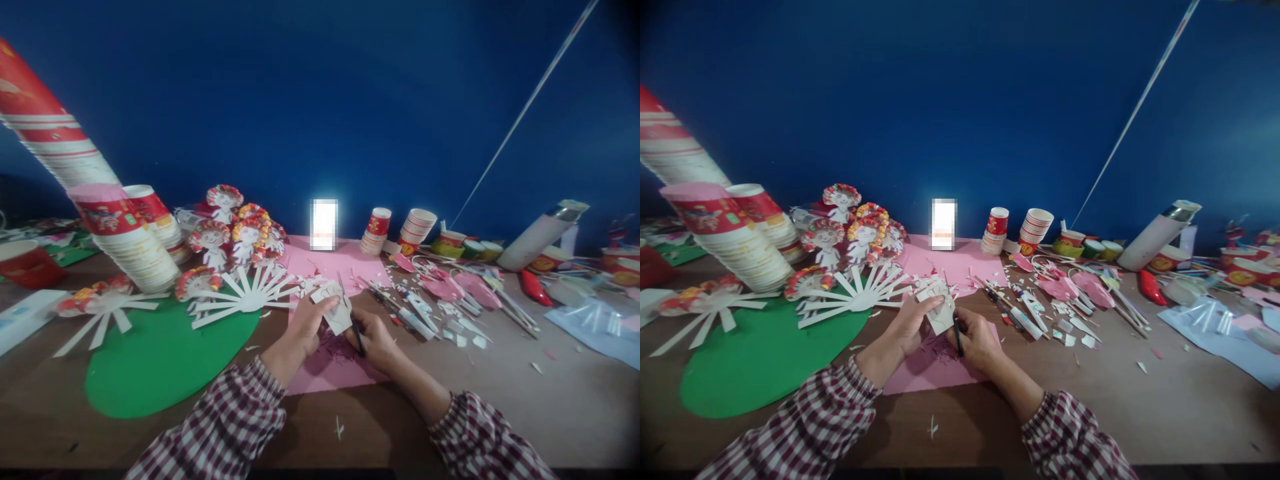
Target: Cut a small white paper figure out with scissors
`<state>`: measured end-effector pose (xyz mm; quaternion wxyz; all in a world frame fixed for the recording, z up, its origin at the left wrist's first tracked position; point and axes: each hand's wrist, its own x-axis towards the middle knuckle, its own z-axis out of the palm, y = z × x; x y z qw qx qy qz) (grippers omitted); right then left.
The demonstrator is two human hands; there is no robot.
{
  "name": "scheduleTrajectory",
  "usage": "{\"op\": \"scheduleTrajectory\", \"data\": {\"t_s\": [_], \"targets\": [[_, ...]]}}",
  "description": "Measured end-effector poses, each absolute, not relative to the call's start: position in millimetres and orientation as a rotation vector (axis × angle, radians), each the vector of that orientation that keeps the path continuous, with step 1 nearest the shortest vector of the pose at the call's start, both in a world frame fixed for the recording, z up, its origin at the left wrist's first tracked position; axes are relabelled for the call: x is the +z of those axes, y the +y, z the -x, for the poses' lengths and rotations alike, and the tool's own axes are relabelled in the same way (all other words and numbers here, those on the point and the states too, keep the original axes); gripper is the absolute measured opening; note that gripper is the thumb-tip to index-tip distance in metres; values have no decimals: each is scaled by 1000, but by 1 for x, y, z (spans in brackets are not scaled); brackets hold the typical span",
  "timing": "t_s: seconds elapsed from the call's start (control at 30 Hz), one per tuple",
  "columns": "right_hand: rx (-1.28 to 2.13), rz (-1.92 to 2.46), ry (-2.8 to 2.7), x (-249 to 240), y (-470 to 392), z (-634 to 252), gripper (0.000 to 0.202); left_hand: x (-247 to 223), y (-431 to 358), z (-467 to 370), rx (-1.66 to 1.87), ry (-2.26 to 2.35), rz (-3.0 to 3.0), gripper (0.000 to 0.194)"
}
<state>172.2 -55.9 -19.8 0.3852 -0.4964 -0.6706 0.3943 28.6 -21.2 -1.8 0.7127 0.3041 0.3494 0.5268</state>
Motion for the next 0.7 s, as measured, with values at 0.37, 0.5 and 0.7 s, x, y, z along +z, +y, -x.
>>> {"op": "scheduleTrajectory", "data": {"t_s": [0.37, 0.5, 0.7], "targets": [[1052, 1239, -1675, -23, -56, -173, 7, 2, -23, -27, 1162, 768, -670, 24], [1055, 1234, -1690, -20, -55, -174, 4, 0, -21, -27, 1173, 782, -658, 26], [1107, 1198, -1688, -20, -55, -174, 4, 0, -20, -27, 1149, 791, -635, 29]]}}
